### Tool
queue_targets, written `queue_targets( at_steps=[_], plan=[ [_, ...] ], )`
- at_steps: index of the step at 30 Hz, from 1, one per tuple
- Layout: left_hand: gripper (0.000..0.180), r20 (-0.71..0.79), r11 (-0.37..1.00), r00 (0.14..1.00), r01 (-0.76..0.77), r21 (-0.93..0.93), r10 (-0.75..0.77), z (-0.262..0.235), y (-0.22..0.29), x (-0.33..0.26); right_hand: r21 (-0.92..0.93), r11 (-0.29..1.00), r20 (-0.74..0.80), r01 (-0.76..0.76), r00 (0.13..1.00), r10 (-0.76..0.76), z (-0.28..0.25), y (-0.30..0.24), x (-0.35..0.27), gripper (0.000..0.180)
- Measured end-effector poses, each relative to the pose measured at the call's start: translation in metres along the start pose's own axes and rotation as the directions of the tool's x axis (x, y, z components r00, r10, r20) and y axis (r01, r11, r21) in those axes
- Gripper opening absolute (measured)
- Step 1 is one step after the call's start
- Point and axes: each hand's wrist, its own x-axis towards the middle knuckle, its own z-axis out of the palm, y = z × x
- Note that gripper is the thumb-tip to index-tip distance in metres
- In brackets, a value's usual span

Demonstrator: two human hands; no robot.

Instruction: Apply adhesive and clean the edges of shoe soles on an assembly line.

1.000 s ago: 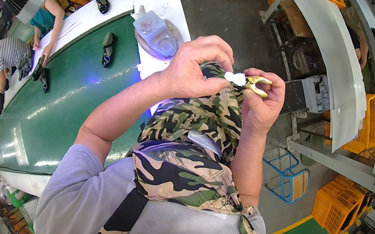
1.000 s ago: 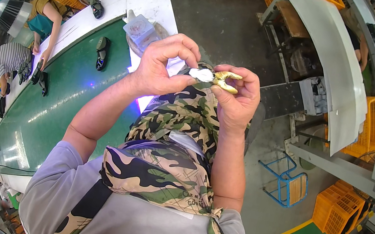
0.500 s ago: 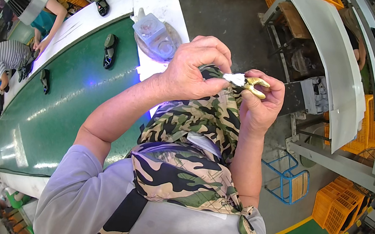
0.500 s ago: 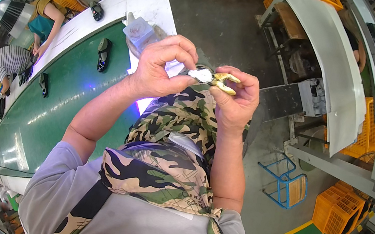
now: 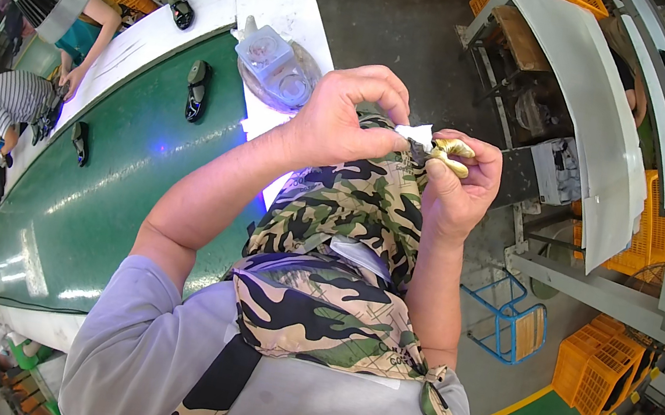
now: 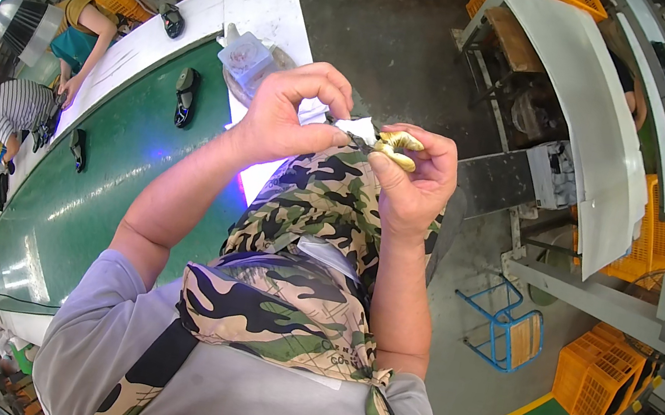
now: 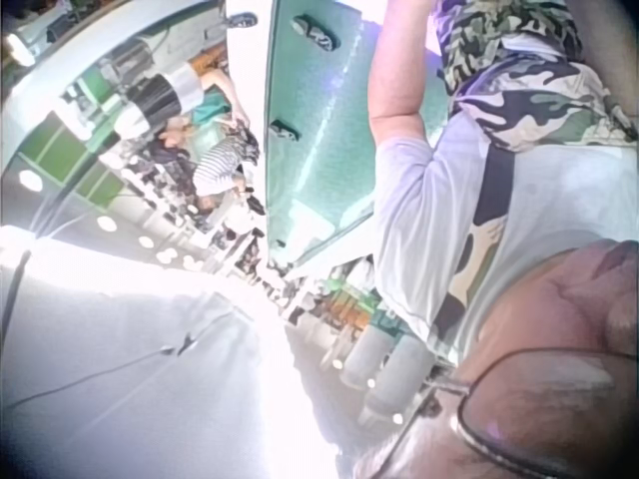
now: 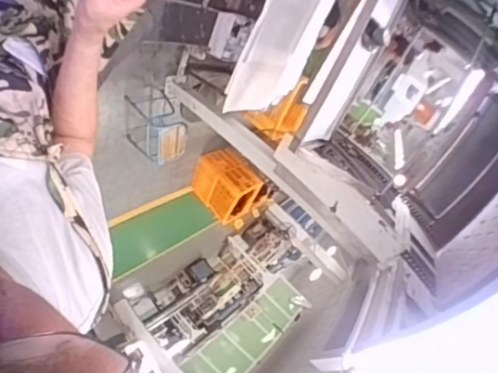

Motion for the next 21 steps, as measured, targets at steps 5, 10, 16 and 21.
queue_targets(
  at_steps=[5,10,16,21],
  plan=[
    [0.016,0.112,0.980,0.985,0.147,-0.132,-0.132,-0.006,-0.005,0.003,0.053,0.994,0.000,-0.095,0.995,0.095,0.002,-0.003,0.002,0.041],
    [0.018,0.089,0.974,0.981,0.182,-0.132,-0.171,-0.005,-0.010,0.002,0.089,0.981,-0.037,-0.173,0.984,0.176,-0.001,0.001,0.003,0.039],
    [0.019,0.050,0.916,0.962,0.271,-0.297,-0.268,-0.007,-0.021,-0.003,0.155,0.957,-0.128,-0.246,0.955,0.266,-0.005,0.009,0.002,0.033],
    [0.014,-0.036,0.992,0.995,0.090,-0.092,-0.094,-0.008,-0.027,-0.007,0.192,0.936,-0.172,-0.295,0.929,0.328,-0.009,0.014,0.002,0.028]
  ],
)
